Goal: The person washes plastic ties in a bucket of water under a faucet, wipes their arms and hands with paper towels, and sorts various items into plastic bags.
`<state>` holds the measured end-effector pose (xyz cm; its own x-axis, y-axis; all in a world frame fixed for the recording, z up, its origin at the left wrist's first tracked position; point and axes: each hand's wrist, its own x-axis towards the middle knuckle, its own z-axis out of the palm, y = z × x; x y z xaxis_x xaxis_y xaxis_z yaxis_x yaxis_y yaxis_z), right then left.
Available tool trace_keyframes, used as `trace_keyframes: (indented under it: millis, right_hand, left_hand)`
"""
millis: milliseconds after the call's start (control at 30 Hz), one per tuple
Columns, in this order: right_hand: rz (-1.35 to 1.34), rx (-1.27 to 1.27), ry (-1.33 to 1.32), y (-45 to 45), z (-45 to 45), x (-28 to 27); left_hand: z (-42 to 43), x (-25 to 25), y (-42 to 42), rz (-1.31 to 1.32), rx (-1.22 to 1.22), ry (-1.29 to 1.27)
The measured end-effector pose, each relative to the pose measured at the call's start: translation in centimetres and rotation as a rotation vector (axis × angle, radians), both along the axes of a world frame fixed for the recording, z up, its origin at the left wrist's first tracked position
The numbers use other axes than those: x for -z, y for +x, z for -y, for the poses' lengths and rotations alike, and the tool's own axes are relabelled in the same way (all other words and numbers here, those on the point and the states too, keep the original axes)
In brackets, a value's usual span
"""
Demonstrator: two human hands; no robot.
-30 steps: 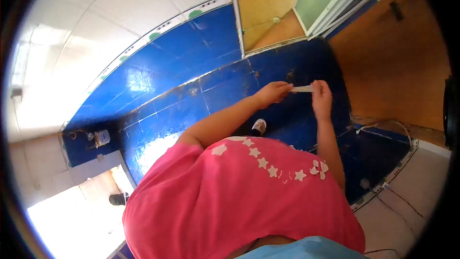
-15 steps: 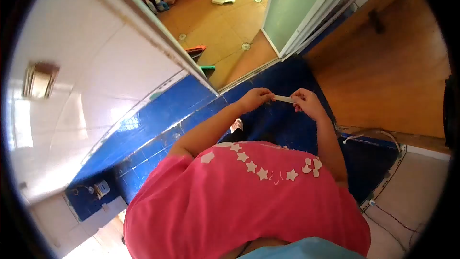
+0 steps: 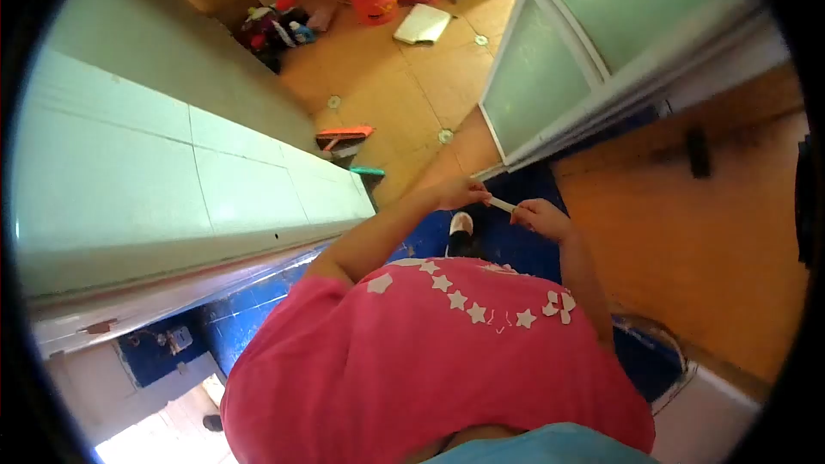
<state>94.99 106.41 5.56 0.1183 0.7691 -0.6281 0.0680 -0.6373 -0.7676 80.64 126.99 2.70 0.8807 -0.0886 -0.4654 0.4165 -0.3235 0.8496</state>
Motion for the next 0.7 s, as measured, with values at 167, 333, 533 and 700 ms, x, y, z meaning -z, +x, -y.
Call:
trace_keyframes:
  millis: [167, 333, 533, 700]
  right_hand:
    - [0.219, -0.198, 0.103, 7.3, -10.1, 1.1]
    - [0.287, -0.309, 0.162, 13.5, -19.4, 0.3]
    - [-0.239, 0.104, 0.332, 20.7, -30.3, 0.3]
    - [0.087, 0.2, -0.097, 25.6, -39.5, 10.8]
  left_hand:
    - [-8.0, 5.1, 2.4, 0.007, -0.411, -0.174]
    - [-17.9, 5.8, -0.6, -0.14, -0.802, -0.145]
    - [-28.3, 9.2, -5.7, 0.275, -1.591, -1.127]
    - [-31.3, 17.1, -8.0, -0.188, -1.477, -0.563]
